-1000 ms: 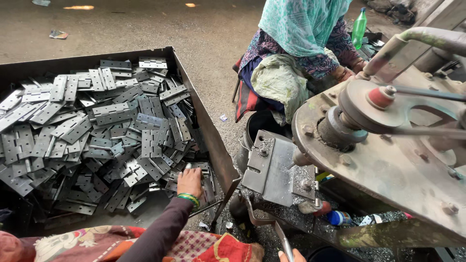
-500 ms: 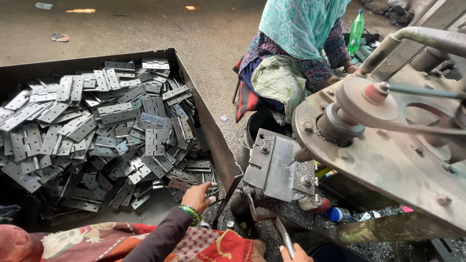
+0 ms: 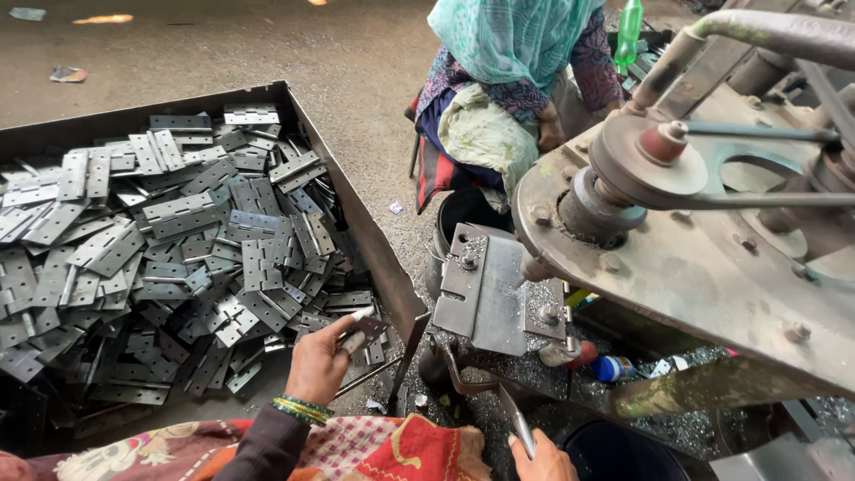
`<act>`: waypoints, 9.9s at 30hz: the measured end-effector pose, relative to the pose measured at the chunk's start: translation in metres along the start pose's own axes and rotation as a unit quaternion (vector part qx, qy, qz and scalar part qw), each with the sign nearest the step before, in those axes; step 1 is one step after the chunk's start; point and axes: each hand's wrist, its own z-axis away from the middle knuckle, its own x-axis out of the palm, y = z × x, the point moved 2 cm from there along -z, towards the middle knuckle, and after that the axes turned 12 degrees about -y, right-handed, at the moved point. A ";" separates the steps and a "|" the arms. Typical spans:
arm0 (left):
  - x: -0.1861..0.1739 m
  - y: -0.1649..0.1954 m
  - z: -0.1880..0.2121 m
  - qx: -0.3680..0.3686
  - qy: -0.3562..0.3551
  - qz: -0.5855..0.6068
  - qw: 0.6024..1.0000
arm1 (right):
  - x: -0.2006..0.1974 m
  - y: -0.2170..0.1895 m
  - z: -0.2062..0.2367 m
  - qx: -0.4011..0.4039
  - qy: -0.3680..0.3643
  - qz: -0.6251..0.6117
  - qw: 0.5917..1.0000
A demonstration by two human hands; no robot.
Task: The person repeatedly picks metal hinge pieces from a bin, places them on a grinding machine, and operates the machine to grind the pieces. The person handles the pieces one at a time and returns them to the bin after grinding.
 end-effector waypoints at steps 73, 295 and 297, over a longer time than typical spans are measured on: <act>0.163 0.112 -0.045 0.257 -0.016 -0.236 0.937 | -0.004 -0.026 0.040 0.017 0.015 -0.046 0.999; 0.169 0.115 -0.053 0.251 0.009 -0.260 0.932 | 0.004 0.000 0.019 -0.022 0.049 -0.071 0.996; 0.169 0.112 -0.048 0.283 0.043 -0.231 0.930 | 0.007 -0.003 0.021 -0.046 0.103 -0.066 0.991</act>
